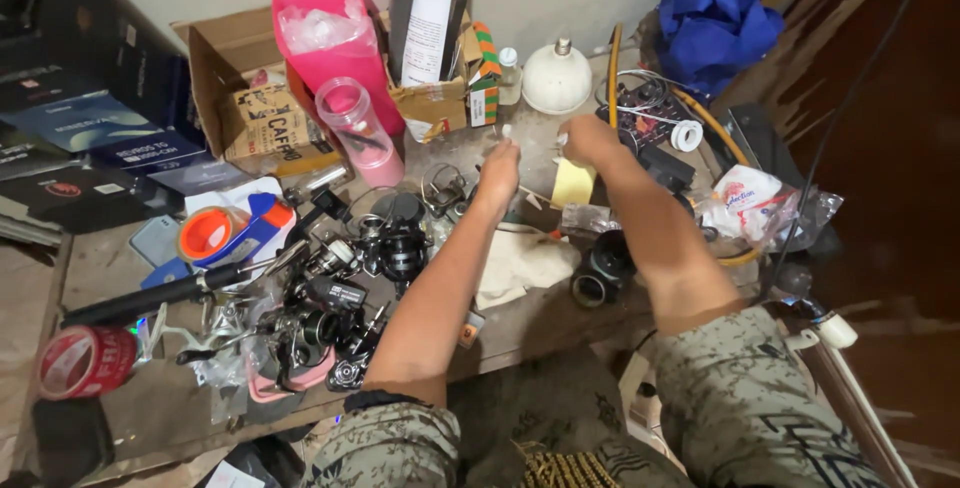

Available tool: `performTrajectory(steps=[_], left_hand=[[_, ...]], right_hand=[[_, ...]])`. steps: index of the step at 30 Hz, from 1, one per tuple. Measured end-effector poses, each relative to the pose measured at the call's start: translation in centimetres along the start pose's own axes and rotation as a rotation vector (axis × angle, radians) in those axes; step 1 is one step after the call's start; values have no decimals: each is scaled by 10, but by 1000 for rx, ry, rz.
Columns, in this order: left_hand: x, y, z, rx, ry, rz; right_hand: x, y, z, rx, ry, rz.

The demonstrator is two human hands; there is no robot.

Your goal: Cleaning and repairing various fishing reel components on a workbench.

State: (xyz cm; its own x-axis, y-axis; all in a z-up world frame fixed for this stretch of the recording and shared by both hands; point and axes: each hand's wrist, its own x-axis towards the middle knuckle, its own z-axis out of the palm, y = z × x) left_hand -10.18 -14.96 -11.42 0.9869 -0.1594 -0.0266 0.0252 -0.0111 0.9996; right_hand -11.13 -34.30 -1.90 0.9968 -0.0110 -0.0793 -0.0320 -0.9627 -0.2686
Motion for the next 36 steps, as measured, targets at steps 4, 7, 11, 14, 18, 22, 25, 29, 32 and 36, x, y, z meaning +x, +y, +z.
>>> performTrajectory(steps=[4,7,11,14,18,22,25,29,32,36], left_hand=[[-19,23,-8,3,16,19],[-32,40,-16,-18,-34,27],[-31,33,-18,-59,-21,-54],[-29,22,-19,-91,-17,-48],[-30,17,-25,-57,-22,-38],[-41,21,-34,-18,-10,2],[-56,41,-41,-22,-33,-9],[-46,19,-45,-33,-60,-19],[-48,20,-48,-7,-44,13],[-57,34,-51,66,-15,12]], right_hand=[[19,29,16,155,-50,-132],[22,26,10,328,-234,-162],[21,27,11,400,-361,-94],[21,30,20,370,-388,-104],[3,10,11,321,-384,-106],[-5,-3,2,299,-302,-128],[-11,-14,-5,191,-227,-137],[-6,-14,2,127,-123,-111],[-6,-19,1,332,-143,-109],[-26,-51,-27,773,-297,-33]])
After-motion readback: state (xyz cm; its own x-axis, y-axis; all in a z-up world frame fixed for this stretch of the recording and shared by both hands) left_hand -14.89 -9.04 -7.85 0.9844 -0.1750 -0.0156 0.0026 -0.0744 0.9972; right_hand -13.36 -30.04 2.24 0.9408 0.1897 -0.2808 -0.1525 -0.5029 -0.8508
